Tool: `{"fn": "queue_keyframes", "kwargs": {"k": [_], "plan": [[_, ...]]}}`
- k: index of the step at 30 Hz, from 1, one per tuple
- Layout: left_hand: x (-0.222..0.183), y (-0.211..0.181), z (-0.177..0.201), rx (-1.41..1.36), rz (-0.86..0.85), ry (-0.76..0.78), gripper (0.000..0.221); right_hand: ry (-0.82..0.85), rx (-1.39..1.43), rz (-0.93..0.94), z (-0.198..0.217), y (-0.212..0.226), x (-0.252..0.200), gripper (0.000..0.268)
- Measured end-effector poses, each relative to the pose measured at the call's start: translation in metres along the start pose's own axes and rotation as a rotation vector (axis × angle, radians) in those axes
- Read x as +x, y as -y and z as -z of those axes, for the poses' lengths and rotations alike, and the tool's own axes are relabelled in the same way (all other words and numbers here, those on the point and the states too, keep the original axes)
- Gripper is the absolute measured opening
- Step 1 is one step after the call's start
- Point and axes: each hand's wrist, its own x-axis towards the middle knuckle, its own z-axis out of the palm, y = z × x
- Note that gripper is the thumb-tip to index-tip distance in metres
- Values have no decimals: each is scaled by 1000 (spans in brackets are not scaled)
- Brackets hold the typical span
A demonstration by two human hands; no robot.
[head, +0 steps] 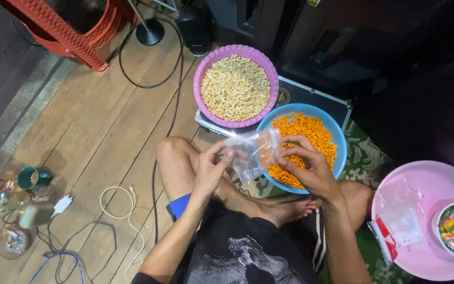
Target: The person is organizing various snacks by sorting small packets into a bowl and preparing plastic bags for loose items while sitting on the floor.
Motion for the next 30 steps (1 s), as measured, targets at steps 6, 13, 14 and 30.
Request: {"fn": "queue_keyframes", "kwargs": {"k": [6,13,14,30], "plan": [[-18,59,-17,-382,279,94,63,-193,-177,96,-2,8,3,11],[-17,34,-23,-247,305,70,17,-86,-160,40,8,7,-1,9],[-19,32,-23,-225,306,79,16,-65,-104,-7,11,9,-4,8],[-1,-36,-54,683,-292,-16,22,-144,-1173,455,13,-9,-46,10]]}}
